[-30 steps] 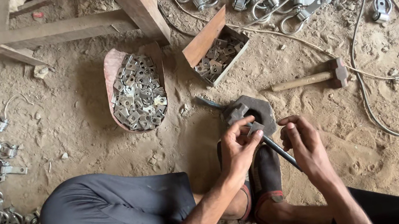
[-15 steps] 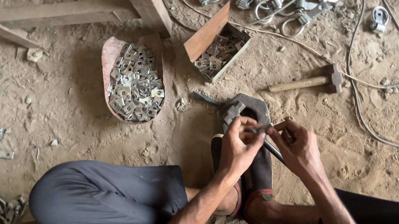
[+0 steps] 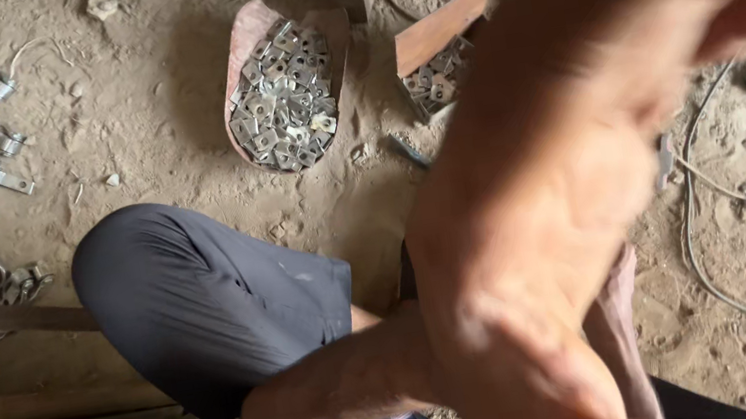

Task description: The person sits on the ground and uses a hammer to shape small metal pieces on an anvil. They repeatedly pick up metal parts, position them on the anvil, and strike them to form a specific shape. The person also uses a metal rod to adjust or align the parts during the process.

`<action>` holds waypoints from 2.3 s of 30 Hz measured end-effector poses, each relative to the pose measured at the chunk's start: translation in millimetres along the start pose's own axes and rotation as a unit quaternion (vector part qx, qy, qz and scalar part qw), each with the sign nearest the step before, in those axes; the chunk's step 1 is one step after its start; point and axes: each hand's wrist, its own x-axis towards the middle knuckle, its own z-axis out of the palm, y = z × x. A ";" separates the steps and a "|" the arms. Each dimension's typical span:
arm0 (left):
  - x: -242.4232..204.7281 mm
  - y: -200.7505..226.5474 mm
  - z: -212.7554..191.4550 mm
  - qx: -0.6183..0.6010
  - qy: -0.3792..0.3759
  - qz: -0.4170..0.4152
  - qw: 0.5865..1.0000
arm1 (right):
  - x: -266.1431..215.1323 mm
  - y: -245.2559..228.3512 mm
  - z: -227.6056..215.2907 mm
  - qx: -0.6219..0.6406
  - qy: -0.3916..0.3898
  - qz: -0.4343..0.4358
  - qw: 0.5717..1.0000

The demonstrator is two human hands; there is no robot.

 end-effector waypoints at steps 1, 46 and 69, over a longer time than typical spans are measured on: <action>6.4 4.0 0.6 -0.003 -0.005 0.003 1.000 | 3.1 -2.7 0.9 0.002 0.004 -0.007 1.000; -123.9 -153.0 -46.7 0.277 -0.069 -0.262 0.922 | -9.8 -7.1 -12.6 0.039 -0.115 0.037 0.992; -165.6 -208.2 -59.8 0.021 0.192 -0.445 0.875 | -7.8 -40.9 2.5 0.074 -0.118 0.002 0.990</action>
